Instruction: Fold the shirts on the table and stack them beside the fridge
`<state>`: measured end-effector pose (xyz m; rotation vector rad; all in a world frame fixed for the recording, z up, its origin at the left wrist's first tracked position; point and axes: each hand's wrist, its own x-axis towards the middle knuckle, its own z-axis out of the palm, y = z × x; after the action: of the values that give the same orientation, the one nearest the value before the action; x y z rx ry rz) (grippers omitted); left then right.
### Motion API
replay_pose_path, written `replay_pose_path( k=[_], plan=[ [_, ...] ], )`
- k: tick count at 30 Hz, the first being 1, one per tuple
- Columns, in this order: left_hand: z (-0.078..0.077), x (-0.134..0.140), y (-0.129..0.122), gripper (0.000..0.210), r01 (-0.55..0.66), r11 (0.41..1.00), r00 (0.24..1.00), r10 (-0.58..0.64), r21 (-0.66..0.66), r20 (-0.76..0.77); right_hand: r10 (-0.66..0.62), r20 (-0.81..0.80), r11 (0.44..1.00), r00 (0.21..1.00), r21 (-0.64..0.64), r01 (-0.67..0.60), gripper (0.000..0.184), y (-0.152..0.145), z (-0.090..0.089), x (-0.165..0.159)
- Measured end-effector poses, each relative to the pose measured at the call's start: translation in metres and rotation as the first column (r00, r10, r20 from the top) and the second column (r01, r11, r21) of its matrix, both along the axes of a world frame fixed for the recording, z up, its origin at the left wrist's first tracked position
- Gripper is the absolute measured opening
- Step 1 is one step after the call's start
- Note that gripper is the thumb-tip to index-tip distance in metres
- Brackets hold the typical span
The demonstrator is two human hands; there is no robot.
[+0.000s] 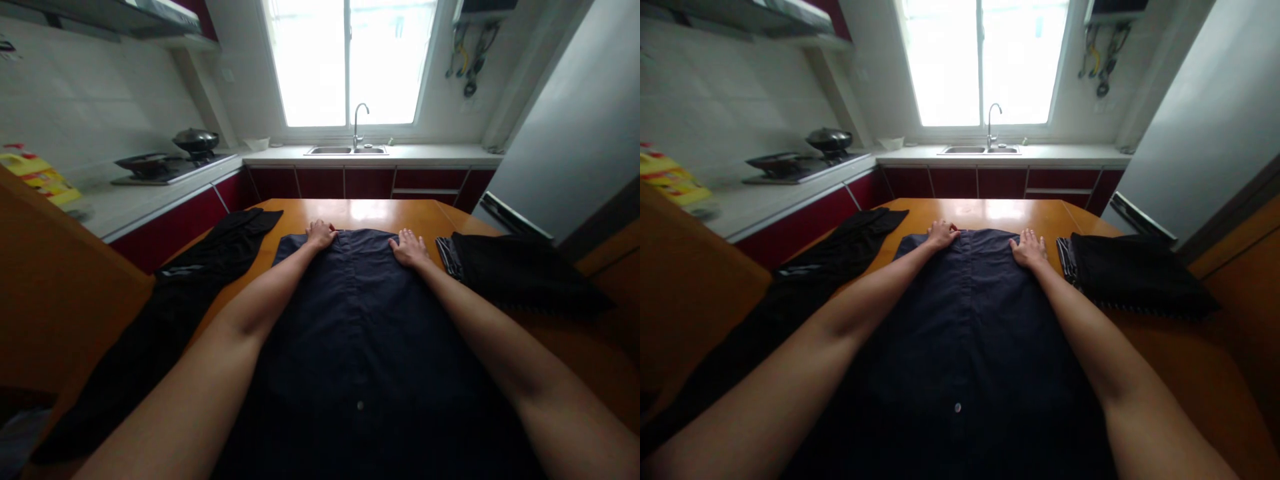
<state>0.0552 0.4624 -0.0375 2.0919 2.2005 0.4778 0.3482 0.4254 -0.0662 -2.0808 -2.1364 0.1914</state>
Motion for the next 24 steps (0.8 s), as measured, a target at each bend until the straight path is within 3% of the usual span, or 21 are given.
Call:
replay_pose_path(
  k=[4, 8, 12, 16, 18, 20, 22, 24],
  plan=[
    [-0.014, 0.006, 0.007, 0.022, -0.010, 1.000, 1.000, 0.010, 0.003, 0.012, -0.009, -0.013, 1.000, 1.000, 0.007, 0.009, 0.077, 0.000, 0.001, -0.001],
    [-0.012, 0.011, 0.002, 0.019, 0.057, 0.995, 0.998, -0.058, 0.077, 0.002, -0.010, -0.013, 1.000, 1.000, 0.013, 0.010, 0.077, 0.000, 0.000, 0.000],
    [-0.001, 0.025, -0.022, 0.024, 0.141, 0.977, 0.990, -0.139, 0.163, -0.028, -0.010, -0.003, 1.000, 1.000, 0.020, 0.010, 0.077, 0.001, -0.003, 0.001],
    [0.004, 0.023, -0.051, 0.031, 0.323, 0.928, 0.946, -0.315, 0.187, -0.071, -0.007, -0.004, 0.999, 1.000, 0.031, 0.007, 0.080, 0.004, -0.008, 0.004],
    [0.008, -0.001, -0.061, 0.033, 0.224, 0.963, 0.975, -0.221, 0.147, -0.034, 0.003, -0.011, 0.999, 1.000, 0.044, -0.002, 0.081, 0.006, -0.010, 0.004],
    [0.014, -0.038, -0.063, 0.037, -0.032, 0.997, 0.999, 0.031, 0.069, 0.020, 0.008, -0.015, 0.999, 1.000, 0.051, -0.007, 0.081, 0.006, -0.011, 0.005],
    [0.022, -0.079, -0.059, 0.043, -0.189, 0.982, 0.981, 0.189, -0.002, 0.039, 0.006, -0.017, 0.999, 1.000, 0.052, -0.005, 0.081, 0.007, -0.012, 0.004],
    [0.029, -0.112, -0.052, 0.042, -0.263, 0.959, 0.959, 0.272, -0.104, 0.080, 0.008, -0.017, 0.999, 1.000, 0.053, -0.007, 0.081, 0.007, -0.012, 0.004]
  ],
)
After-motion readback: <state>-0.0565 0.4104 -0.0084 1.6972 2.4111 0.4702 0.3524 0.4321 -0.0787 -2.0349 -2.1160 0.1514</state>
